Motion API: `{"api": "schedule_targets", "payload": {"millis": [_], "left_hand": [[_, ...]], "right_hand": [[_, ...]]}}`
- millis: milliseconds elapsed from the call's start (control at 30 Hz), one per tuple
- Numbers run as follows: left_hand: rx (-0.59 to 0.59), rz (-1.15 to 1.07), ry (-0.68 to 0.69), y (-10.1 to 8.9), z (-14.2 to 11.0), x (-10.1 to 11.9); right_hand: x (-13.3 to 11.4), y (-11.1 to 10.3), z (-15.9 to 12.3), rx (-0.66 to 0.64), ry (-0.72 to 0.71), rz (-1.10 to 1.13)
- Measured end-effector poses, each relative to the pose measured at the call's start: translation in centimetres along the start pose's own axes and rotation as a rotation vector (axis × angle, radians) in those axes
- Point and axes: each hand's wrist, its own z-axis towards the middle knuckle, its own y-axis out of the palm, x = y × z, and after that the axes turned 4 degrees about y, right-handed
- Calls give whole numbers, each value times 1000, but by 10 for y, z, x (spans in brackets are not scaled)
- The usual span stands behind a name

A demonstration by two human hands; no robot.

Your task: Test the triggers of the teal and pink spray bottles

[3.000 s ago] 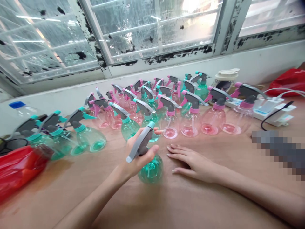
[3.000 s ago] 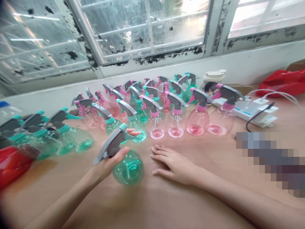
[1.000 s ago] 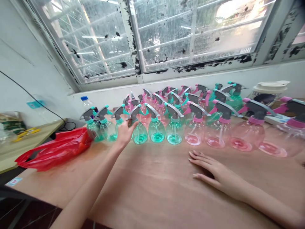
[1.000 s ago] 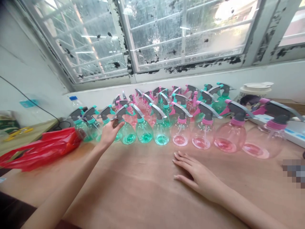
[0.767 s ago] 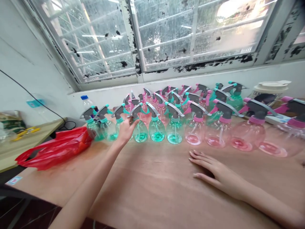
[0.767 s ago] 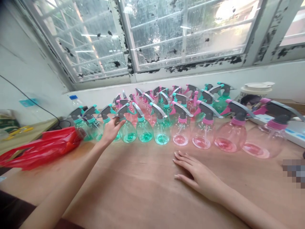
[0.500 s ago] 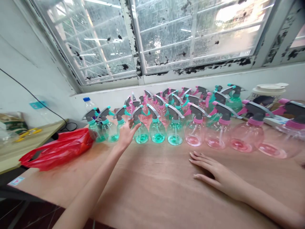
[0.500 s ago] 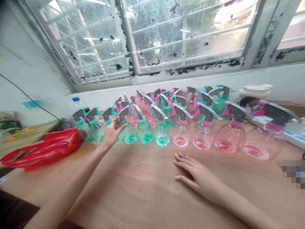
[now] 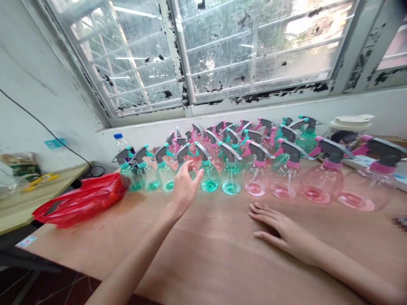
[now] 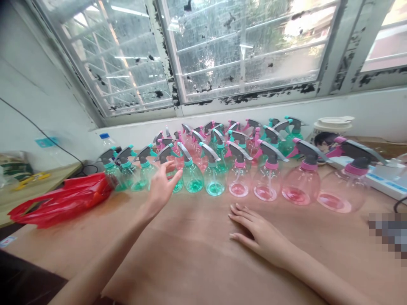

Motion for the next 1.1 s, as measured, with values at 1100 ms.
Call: {"api": "schedule_targets", "payload": {"millis": [1100], "left_hand": [[-593,-553,88,-28,-76,34]], "right_hand": [[-3,-6,0,49,-45,31]]}}
